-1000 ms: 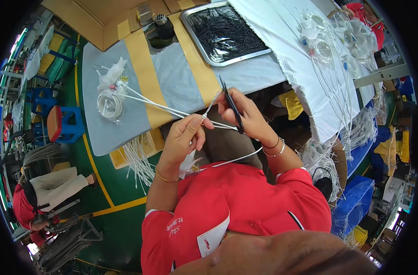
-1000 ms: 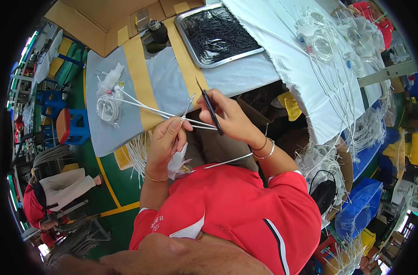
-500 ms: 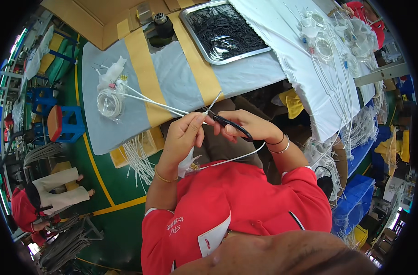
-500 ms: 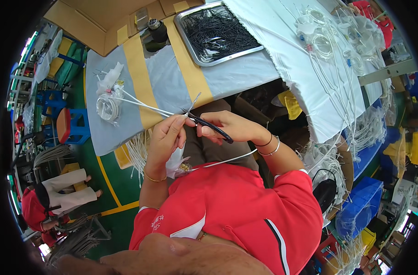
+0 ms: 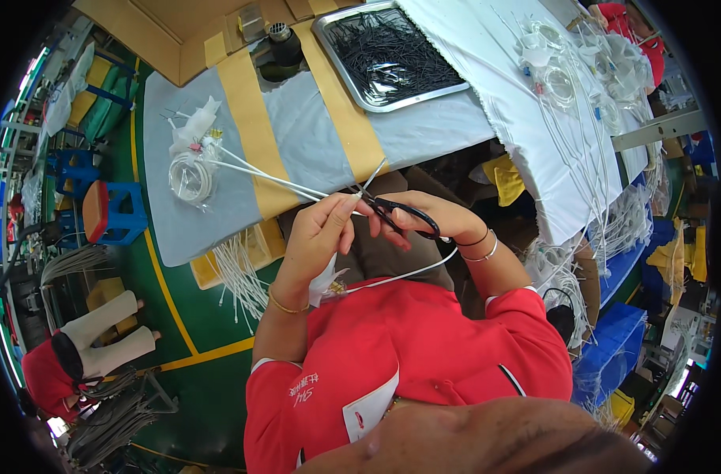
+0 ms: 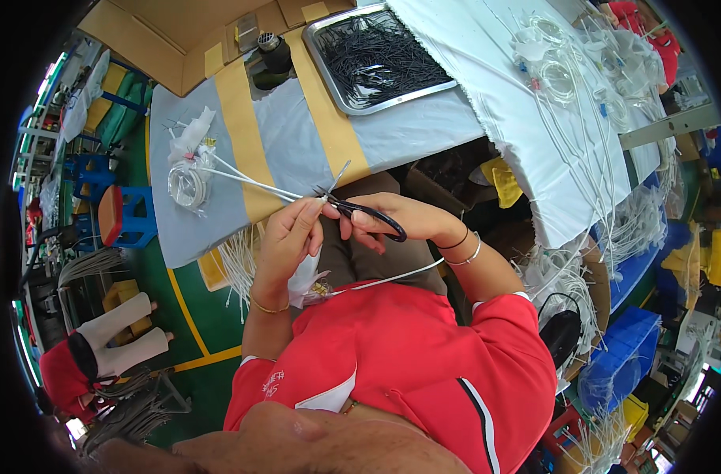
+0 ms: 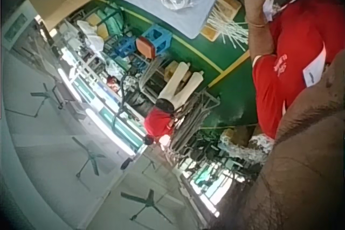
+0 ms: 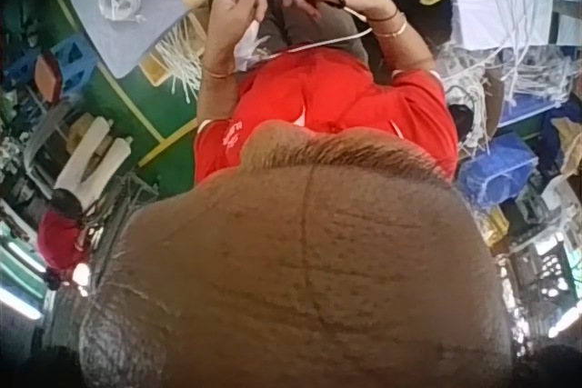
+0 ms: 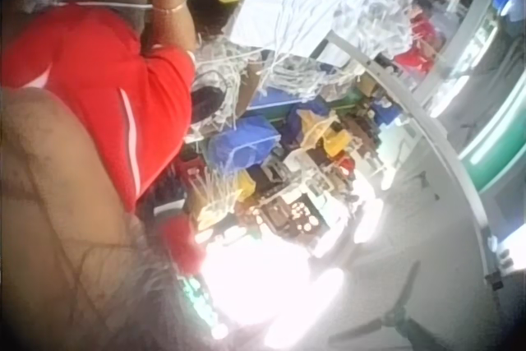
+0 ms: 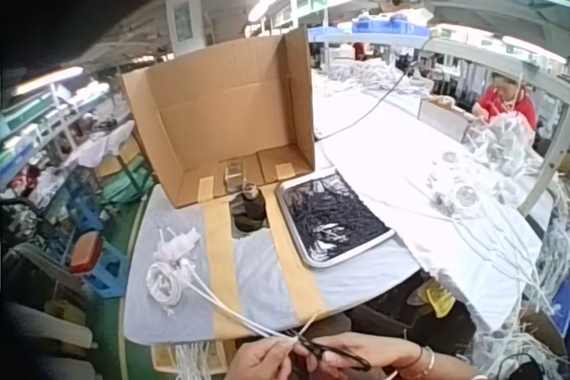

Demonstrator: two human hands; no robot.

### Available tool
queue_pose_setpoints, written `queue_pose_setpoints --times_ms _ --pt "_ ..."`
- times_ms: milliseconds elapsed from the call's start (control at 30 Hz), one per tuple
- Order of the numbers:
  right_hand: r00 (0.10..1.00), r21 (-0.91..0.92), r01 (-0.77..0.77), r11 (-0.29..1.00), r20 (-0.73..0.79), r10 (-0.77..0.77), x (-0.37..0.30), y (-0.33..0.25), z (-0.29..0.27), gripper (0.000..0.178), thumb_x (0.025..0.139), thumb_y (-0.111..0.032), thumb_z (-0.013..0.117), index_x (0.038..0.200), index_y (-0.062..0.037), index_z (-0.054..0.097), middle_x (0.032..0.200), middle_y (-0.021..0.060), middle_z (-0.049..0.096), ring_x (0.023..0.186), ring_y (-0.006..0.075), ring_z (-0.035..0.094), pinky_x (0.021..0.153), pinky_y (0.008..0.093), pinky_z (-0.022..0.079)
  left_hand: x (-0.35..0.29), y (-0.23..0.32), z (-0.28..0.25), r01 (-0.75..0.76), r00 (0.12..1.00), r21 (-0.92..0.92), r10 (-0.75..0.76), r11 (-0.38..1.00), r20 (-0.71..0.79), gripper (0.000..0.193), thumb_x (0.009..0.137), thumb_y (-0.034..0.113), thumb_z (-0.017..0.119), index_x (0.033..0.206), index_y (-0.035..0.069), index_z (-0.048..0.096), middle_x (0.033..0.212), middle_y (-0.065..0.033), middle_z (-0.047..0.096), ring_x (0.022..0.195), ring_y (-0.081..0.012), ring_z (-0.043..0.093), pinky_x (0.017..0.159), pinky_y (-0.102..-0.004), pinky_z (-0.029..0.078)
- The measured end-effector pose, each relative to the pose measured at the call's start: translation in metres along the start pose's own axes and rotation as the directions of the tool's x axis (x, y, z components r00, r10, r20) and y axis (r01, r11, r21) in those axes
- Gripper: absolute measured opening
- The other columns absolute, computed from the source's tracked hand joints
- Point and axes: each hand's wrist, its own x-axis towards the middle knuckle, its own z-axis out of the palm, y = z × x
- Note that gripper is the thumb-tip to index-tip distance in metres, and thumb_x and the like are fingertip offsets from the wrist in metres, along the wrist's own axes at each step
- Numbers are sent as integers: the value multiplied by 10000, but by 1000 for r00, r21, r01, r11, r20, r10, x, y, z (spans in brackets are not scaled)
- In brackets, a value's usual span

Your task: Assembling and trimming electronic cable harnesses at a production workstation.

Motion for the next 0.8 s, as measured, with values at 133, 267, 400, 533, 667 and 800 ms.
queue_pose_setpoints --times_ms 133,267,400,533,667,800 --pt "998 -183 -44 982 -55 35 2 -5 1 510 947 -529 578 1009 -23 593 682 6 542 606 103 534 573 260 428 1 1 -3 1 1000 2 -1 1000 -3 333 1060 261 453 1006 10 664 597 31 511 515 -19 417 508 -187 328" --pt "983 -600 -42 799 -170 -76 10 -10 7 435 942 -454 610 926 -23 561 639 50 565 558 139 554 537 295 427 -6 8 -7 32 998 -63 -36 998 -59 350 1060 281 441 1004 12 659 558 40 476 488 -16 392 486 -175 308" --pt "921 -684 -250 685 -386 -49 3 -1 11 341 905 -344 678 876 -24 562 629 163 574 566 353 570 532 408 424 -9 -6 -14 -48 998 -199 40 979 -43 359 1071 297 403 1011 24 629 527 51 431 446 -11 319 429 -171 229" --pt "901 -108 -53 993 -433 1 -3 4 18 174 919 -175 665 988 -17 644 635 -48 537 548 24 489 488 207 349 -12 6 -10 -53 998 -181 44 982 -49 367 1070 310 407 1001 26 629 542 40 469 459 -9 354 452 -165 256" --pt "838 12 203 979 -520 -168 15 -16 33 155 924 -149 673 943 3 648 718 -16 588 635 57 541 589 198 390 -12 -1 -1 -62 998 -89 60 994 -21 370 1069 317 415 998 28 635 558 35 494 480 -15 407 479 -180 291" --pt "823 15 249 968 -530 -203 26 -7 32 159 920 -161 690 935 -8 650 760 9 617 647 76 555 617 218 411 -8 -3 3 -150 989 -10 149 989 -12 368 1068 312 422 991 22 634 558 33 490 484 -20 421 489 -188 307"
